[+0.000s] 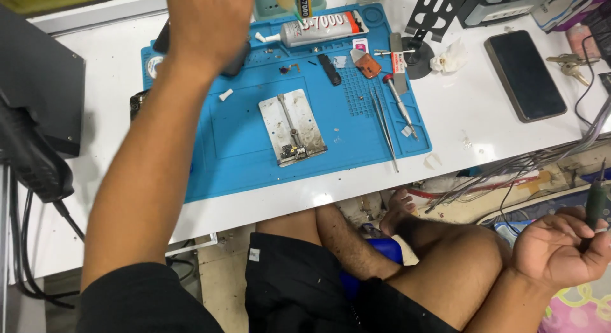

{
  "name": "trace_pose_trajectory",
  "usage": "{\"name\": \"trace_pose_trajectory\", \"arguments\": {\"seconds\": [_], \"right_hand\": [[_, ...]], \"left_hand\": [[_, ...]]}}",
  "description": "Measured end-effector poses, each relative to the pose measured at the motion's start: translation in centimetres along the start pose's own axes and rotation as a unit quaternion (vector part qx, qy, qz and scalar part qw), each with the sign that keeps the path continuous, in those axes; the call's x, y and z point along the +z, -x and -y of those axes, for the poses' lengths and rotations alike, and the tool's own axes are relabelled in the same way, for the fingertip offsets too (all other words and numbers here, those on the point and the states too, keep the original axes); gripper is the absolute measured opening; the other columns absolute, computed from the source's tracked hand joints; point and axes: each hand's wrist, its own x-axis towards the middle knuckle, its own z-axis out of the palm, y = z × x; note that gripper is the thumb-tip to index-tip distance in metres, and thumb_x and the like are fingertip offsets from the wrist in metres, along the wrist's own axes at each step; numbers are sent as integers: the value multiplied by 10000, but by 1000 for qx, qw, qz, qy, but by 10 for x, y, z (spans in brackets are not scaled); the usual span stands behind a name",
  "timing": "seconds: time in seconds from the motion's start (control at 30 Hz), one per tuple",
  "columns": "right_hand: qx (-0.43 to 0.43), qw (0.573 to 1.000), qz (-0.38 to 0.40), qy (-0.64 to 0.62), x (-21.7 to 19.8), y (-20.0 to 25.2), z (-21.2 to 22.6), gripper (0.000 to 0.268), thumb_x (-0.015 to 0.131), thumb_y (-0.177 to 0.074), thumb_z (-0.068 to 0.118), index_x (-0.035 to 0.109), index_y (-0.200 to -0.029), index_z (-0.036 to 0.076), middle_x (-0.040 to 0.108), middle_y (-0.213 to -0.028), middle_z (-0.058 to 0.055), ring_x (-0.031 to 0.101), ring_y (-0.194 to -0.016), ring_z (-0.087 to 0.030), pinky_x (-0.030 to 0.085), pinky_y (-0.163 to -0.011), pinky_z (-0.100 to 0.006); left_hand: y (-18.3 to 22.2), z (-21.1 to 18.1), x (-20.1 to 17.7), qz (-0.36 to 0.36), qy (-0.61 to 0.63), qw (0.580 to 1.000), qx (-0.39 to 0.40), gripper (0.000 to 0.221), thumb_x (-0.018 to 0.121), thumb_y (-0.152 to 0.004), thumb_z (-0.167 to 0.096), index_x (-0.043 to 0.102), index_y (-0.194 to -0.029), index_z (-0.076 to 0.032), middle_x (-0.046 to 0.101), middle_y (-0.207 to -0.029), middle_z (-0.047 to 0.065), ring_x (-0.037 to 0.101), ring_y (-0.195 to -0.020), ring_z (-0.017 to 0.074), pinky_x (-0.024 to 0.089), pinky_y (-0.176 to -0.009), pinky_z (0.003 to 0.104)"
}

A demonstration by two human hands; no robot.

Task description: Repairing a mobile phone circuit board using a soldering iron, heat gun, and tweezers

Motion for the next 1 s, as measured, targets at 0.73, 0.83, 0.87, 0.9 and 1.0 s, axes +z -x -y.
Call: {"name": "trace_pose_trajectory", "arguments": {"seconds": [0.73, 0.83, 0.87, 0.9, 1.0], "right_hand": [[47, 998, 34, 11, 11, 4, -7, 64, 694, -1074, 175, 726, -1090, 122, 645, -1080, 44, 672, -969, 2, 492, -899, -121], [44, 999, 30, 11, 12, 4, -9, 82, 709, -1051, 186, 741, -1088, 121, 667, -1106, 32, 670, -976, -4, 494, -890, -118], [42, 999, 21, 10, 13, 3, -10, 68, 707, -1048, 175, 728, -1084, 121, 656, -1090, 35, 670, -967, -2, 493, -888, -121], [39, 999, 11, 9, 14, 4, -9, 56, 704, -1045, 164, 715, -1079, 121, 645, -1073, 38, 670, -957, 1, 493, -885, -125], [43, 999, 10, 19, 15, 3, -11, 43, 727, -1033, 164, 725, -1059, 131, 657, -1081, 42, 669, -953, 9, 493, -875, -118]], "left_hand": [[59, -54, 20, 57, 164, 975, -136, 335, 400, -942, -136, 551, -1239, -103, 537, -1049, 74, 514, -991, 204, 456, -897, 365], [59, -54, 20, 73, 179, 972, -134, 330, 409, -986, -132, 538, -1284, -75, 463, -964, 35, 437, -858, 163, 411, -810, 339], [60, -54, 20, 80, 192, 968, -139, 342, 418, -996, -177, 530, -1305, -81, 451, -972, 32, 420, -833, 151, 402, -787, 330], [61, -53, 20, 88, 206, 964, -143, 359, 426, -1006, -222, 522, -1325, -87, 438, -981, 29, 403, -808, 140, 393, -764, 321], [64, -51, 22, 95, 239, 955, -149, 392, 433, -993, -222, 507, -1360, -109, 437, -1023, 39, 386, -780, 126, 402, -722, 305]]}}
